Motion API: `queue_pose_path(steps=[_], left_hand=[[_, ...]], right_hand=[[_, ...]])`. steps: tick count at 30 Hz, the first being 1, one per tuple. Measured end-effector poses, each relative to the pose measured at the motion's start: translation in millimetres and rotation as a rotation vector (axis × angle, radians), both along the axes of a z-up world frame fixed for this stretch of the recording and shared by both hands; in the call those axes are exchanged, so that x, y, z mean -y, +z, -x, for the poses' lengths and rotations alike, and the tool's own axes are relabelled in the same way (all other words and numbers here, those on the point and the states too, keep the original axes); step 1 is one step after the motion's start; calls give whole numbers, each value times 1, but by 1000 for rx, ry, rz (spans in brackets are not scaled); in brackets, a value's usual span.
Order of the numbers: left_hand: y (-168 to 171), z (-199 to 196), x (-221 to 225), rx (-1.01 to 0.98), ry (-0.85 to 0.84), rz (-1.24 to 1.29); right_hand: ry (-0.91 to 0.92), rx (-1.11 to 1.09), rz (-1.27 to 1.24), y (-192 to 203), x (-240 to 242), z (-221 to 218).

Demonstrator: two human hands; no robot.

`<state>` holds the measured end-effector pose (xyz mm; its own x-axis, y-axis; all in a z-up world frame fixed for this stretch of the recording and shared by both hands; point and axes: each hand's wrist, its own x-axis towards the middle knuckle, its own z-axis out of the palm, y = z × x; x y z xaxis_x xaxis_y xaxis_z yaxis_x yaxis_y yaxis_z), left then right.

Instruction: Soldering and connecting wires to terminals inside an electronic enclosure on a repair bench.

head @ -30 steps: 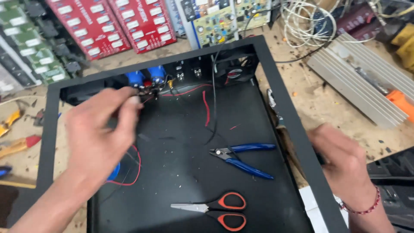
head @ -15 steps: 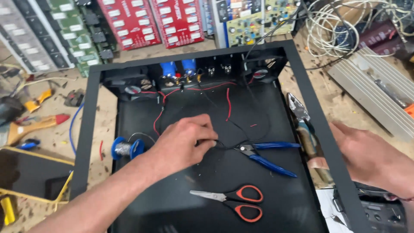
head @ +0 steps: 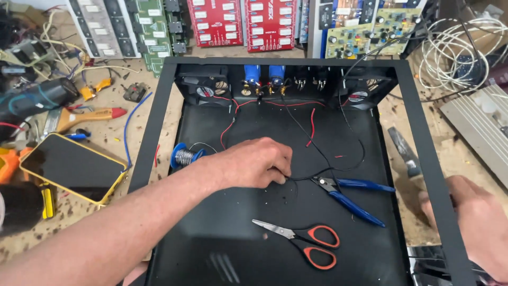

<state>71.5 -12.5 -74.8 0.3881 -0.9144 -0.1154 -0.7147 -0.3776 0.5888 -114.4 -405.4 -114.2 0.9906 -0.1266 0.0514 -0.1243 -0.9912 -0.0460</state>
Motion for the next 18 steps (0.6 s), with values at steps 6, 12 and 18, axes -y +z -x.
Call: queue_pose_path(steps=[6,12,18], left_hand=[[-9,-6,1,-8,58,-8],[-6,-8,2,8,42,12],[-1,-6,1,-50,66,-20]], right_hand=[[-272,-186,-341,39,-34,0],[6,-367,-886,16,-18,-17],[-583,-324,-1728,56,-62,-52]])
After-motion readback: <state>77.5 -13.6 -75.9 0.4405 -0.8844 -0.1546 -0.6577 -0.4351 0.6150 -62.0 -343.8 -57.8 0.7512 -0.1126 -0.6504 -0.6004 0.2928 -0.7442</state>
